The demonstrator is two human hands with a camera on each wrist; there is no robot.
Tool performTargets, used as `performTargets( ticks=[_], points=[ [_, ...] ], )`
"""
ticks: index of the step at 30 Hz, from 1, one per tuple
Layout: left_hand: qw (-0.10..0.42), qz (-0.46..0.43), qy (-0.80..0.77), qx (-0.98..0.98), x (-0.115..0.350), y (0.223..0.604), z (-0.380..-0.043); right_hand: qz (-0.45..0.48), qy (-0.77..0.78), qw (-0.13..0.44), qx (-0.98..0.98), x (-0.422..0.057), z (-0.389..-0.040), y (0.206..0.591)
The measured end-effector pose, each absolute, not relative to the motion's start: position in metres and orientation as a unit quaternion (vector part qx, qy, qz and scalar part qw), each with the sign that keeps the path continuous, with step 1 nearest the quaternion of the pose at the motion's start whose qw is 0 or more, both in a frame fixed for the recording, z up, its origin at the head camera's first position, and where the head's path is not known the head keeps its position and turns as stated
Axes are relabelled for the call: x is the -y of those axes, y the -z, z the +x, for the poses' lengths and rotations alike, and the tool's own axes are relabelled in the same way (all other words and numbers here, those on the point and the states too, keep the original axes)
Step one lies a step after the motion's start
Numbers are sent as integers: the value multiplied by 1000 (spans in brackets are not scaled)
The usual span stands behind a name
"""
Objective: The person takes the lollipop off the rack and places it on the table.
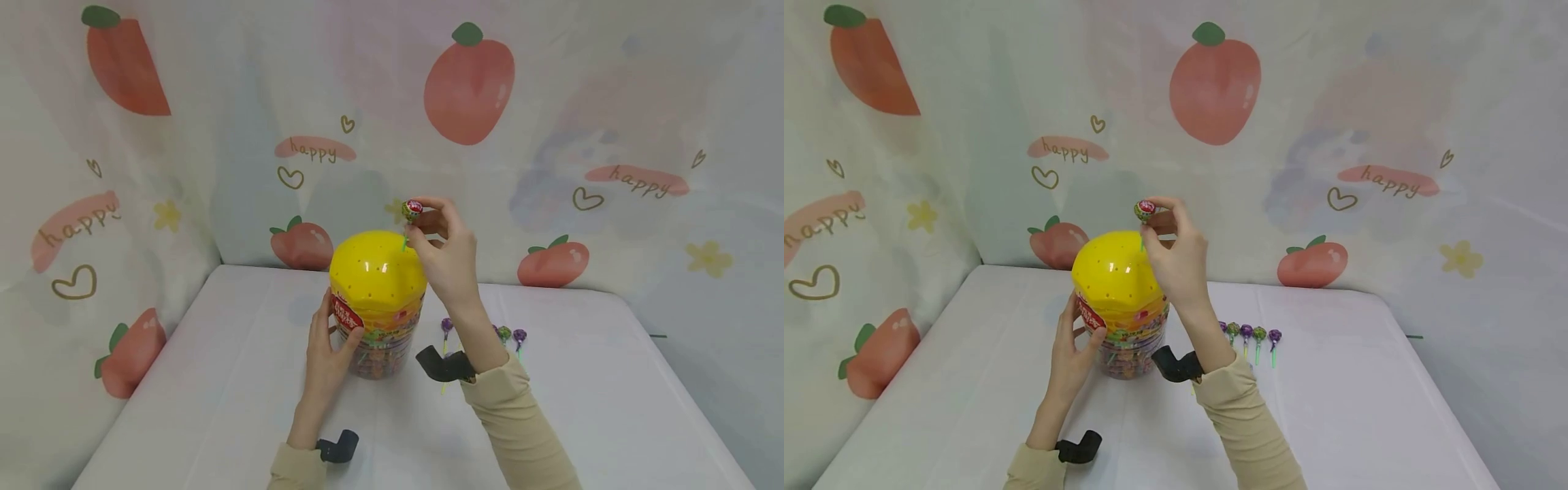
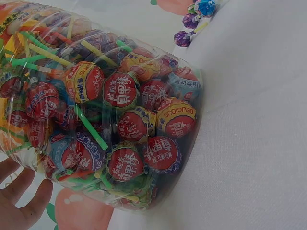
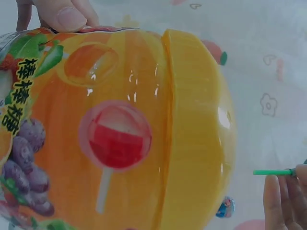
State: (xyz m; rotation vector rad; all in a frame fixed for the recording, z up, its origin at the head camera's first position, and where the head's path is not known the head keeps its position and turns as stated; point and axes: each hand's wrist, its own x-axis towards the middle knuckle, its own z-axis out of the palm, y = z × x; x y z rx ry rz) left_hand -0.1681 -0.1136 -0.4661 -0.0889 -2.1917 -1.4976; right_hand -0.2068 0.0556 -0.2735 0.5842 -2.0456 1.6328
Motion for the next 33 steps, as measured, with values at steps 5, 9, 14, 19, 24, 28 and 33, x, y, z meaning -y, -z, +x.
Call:
performTargets(
  ticks=[5,9,14,19,24,28,33],
  points=[
    [240,-32,545,803,114,466,-170,189,-602,223,743,-68,-200,276],
    [236,-31,545,804,114,465,-172,172,-606,220,745,-79,-196,282],
    [234,-30,550,801,114,465,-171,153,-609,222,746,-92,-194,292],
    [233,-24,552,801,114,467,-170,130,-613,213,749,-101,-192,303],
    [228,-20,553,801,113,466,-169,109,-612,212,754,-111,-191,316],
    [229,-16,552,801,113,466,-169,85,-610,205,761,-119,-189,327],
    [229,-16,553,801,112,466,-169,54,-616,189,762,-130,-186,344]
  ],
)
